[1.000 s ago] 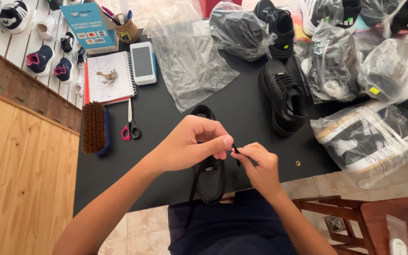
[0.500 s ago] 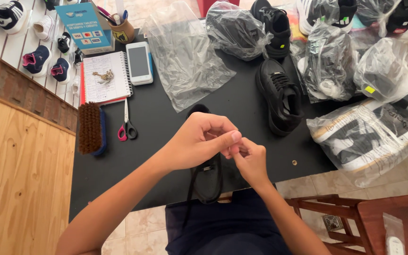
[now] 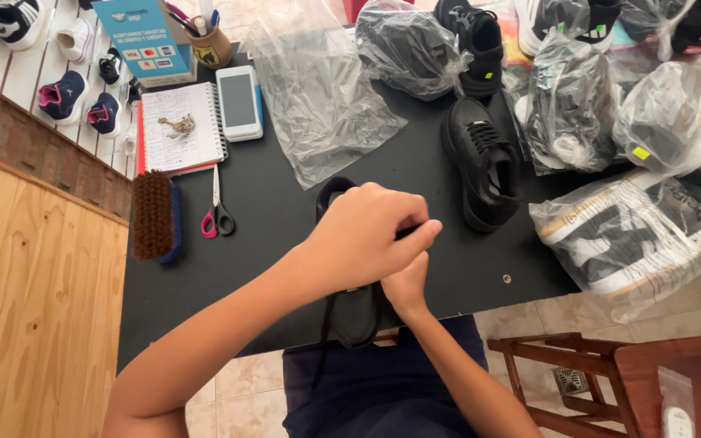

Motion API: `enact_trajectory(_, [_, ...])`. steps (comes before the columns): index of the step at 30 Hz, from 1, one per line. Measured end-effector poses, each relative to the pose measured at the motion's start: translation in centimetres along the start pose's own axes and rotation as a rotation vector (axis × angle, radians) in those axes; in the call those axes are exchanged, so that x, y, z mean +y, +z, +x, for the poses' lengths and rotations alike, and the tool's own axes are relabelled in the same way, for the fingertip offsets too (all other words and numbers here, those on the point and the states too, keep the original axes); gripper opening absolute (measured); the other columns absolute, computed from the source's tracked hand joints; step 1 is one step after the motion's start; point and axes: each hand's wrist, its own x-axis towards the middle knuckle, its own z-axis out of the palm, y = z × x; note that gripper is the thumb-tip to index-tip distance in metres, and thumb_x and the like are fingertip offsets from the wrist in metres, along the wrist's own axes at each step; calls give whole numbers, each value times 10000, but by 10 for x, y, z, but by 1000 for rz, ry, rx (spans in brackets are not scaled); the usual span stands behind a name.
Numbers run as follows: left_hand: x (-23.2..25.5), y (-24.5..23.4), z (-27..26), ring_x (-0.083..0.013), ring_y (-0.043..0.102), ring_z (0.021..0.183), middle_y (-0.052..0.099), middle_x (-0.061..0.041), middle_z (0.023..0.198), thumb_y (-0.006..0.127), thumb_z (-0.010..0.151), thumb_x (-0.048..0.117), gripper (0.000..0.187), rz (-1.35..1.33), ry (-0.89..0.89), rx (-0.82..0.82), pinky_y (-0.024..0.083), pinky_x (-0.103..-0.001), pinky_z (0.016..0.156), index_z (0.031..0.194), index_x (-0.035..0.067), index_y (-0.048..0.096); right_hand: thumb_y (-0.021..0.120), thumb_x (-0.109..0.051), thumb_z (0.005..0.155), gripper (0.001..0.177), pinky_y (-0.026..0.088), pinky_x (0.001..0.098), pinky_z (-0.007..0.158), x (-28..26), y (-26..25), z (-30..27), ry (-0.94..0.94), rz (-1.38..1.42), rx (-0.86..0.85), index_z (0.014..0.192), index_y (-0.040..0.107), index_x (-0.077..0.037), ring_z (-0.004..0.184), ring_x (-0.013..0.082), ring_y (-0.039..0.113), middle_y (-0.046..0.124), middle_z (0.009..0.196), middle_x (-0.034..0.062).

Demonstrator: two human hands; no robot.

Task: Threading laces through the eyelets of a black sneaker on a store counter

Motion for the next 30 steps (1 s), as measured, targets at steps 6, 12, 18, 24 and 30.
enact_trajectory(6, [1, 15, 12, -312, 672, 532, 607, -34, 553, 558, 949, 280, 323, 163, 15, -45, 563, -419, 487, 692, 113, 660, 708, 22, 811, 173, 462, 298, 498, 55, 9, -8, -5, -90, 2, 659, 641, -29, 548, 91, 495, 578, 543, 95])
enact_trajectory(12, [0, 41, 18, -299, 645, 485, 511, -22, 530, 566, 969, 226, 347, 370, 70, -70, 564, -438, 463, 652, 85, 591, 699, 52, 828, 158, 484, 289, 529, 77, 11, -16, -9, -180, -6, 693, 652, -17, 556, 101, 523, 597, 572, 101])
enact_trajectory(18, [-4, 52, 18, -208, 572, 398, 438, 2, 493, 538, 962, 152, 356, 309, 116, -82, 539, -412, 392, 613, 87, 519, 690, 81, 845, 149, 505, 280, 559, 147, 23, -24, -4, -279, 2, 727, 662, -5, 563, 111, 551, 615, 600, 106])
enact_trajectory(24, [-7, 47, 16, -191, 556, 380, 412, 8, 486, 514, 973, 134, 358, 306, 143, -70, 524, -423, 370, 618, 92, 489, 681, 111, 862, 146, 527, 270, 590, 219, 33, -31, -4, -368, 16, 761, 672, 7, 571, 120, 579, 634, 629, 112])
enact_trajectory(30, [-10, 38, -5, -307, 686, 601, 602, -79, 610, 592, 945, 300, 304, 328, 155, -93, 563, -462, 513, 752, 74, 654, 672, 141, 880, 149, 549, 261, 621, 313, 38, -45, -14, -460, 26, 795, 683, 18, 579, 130, 608, 653, 657, 117])
